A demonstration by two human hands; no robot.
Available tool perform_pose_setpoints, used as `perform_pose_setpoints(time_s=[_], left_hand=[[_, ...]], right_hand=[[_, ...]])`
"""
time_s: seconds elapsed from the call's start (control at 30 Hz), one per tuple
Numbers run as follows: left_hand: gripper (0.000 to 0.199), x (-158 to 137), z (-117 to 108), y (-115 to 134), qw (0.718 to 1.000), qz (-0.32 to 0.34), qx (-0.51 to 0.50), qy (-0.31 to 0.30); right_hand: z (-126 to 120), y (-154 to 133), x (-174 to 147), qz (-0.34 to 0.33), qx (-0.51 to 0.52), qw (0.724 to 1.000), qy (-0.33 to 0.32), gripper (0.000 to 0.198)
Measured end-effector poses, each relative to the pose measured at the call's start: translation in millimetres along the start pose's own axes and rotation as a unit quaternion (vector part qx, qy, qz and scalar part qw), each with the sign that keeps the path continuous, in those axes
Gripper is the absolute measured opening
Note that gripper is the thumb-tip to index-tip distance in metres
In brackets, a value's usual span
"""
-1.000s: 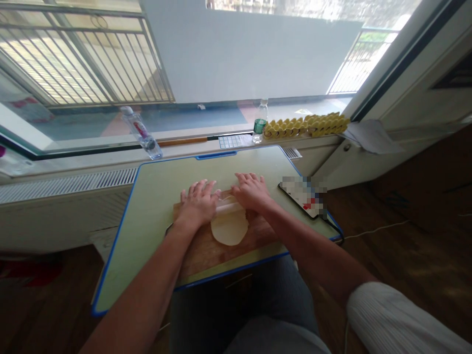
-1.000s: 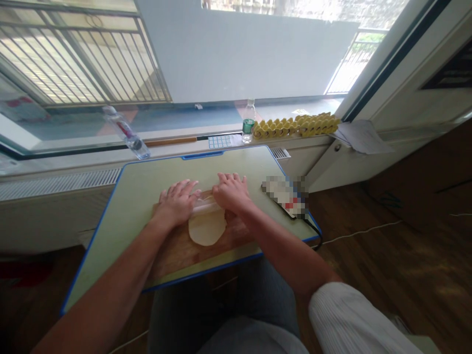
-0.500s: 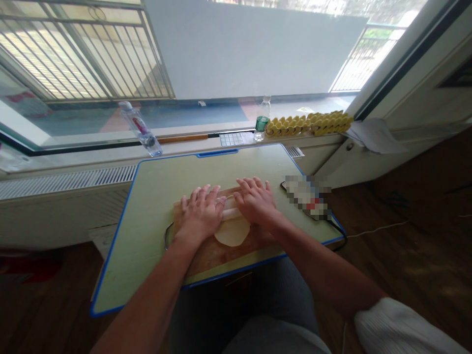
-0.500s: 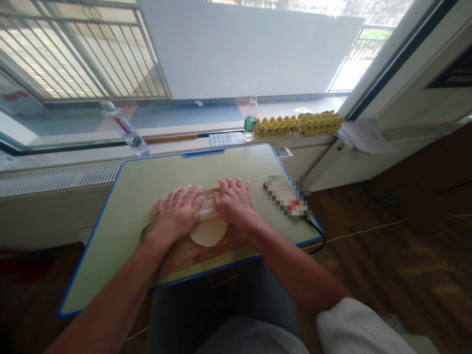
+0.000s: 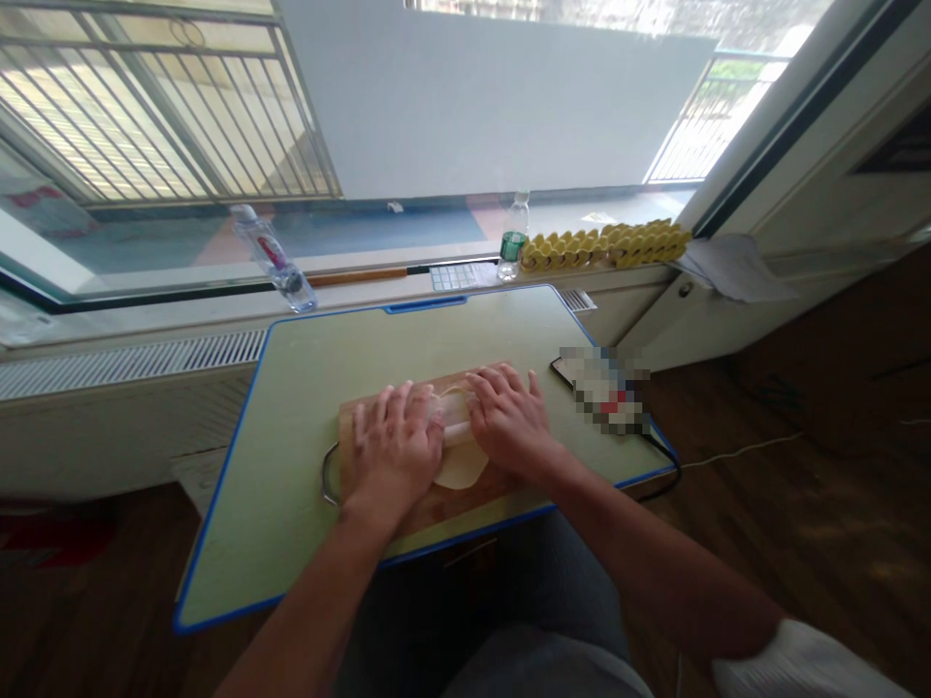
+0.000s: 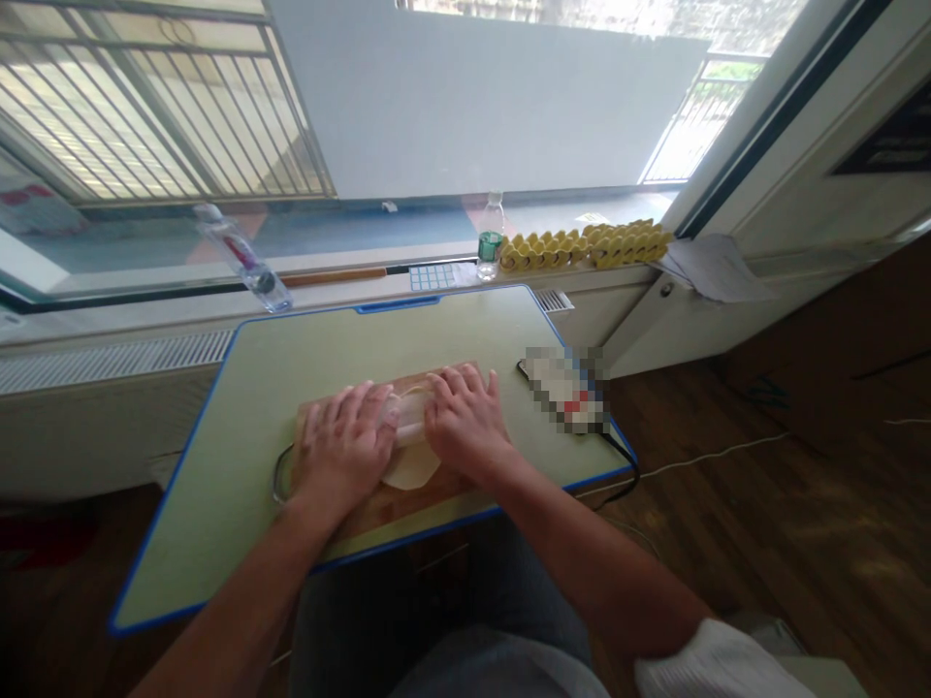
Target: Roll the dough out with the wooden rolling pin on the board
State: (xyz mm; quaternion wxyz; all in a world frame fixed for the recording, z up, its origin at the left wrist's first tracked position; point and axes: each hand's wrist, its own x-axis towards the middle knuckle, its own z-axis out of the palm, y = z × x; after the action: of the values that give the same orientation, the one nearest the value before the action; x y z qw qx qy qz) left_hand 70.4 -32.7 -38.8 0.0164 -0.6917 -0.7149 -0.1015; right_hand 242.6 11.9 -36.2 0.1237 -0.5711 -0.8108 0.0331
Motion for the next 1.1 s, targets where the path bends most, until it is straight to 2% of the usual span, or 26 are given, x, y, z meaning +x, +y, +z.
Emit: perform_pose_setpoints(time_s=[0.1, 0.23, 0.33, 0.4, 0.57, 0.63, 0.7, 0.9, 1.0, 1.1], left_hand=[[0.057, 14, 3, -4, 1.0, -0.006, -0.007, -0.002], [0.059, 59, 4, -16, 0.998, -0.033, -0.032, -0.053], [0.06, 74, 2, -19, 0.995, -0.054, -0.045, -0.068], [0.058, 64, 1, -16, 0.997, -0.045, -0.045, -0.053], [0.055, 10, 2, -3, 1.0, -0.002, -0.022, 0.019], [0.054, 2, 3, -1, 0.999, -0.002, -0.02, 0.03], [0.052, 10, 4, -3, 0.999, -0.008, -0.022, 0.028], [0.048, 63, 1, -10, 0.997, -0.059, -0.044, -0.007], [0.045, 58, -2, -5, 0.997, -0.072, -0.034, 0.015], [0.048, 29, -1, 0, 0.997, -0.059, -0.021, 0.038]], right_hand=[[2, 1, 14, 0.019, 0.0, 1.0, -0.016, 0.052], [3, 5, 61, 0.013, 0.022, 0.998, -0.05, 0.054], [2, 5, 74, 0.017, 0.027, 0.998, -0.048, 0.052], [2, 3, 63, 0.022, 0.023, 0.999, -0.036, 0.051], [4, 0, 2, -0.016, 0.007, 1.0, 0.021, 0.05], [4, 0, -8, -0.021, 0.009, 0.999, 0.031, 0.049], [6, 1, 0, -0.013, 0.012, 0.999, 0.031, 0.052], [9, -1, 54, 0.035, 0.027, 0.999, 0.012, 0.067], [8, -5, 43, 0.042, 0.016, 0.999, 0.019, 0.066], [4, -8, 9, 0.019, 0.013, 0.999, 0.028, 0.059]])
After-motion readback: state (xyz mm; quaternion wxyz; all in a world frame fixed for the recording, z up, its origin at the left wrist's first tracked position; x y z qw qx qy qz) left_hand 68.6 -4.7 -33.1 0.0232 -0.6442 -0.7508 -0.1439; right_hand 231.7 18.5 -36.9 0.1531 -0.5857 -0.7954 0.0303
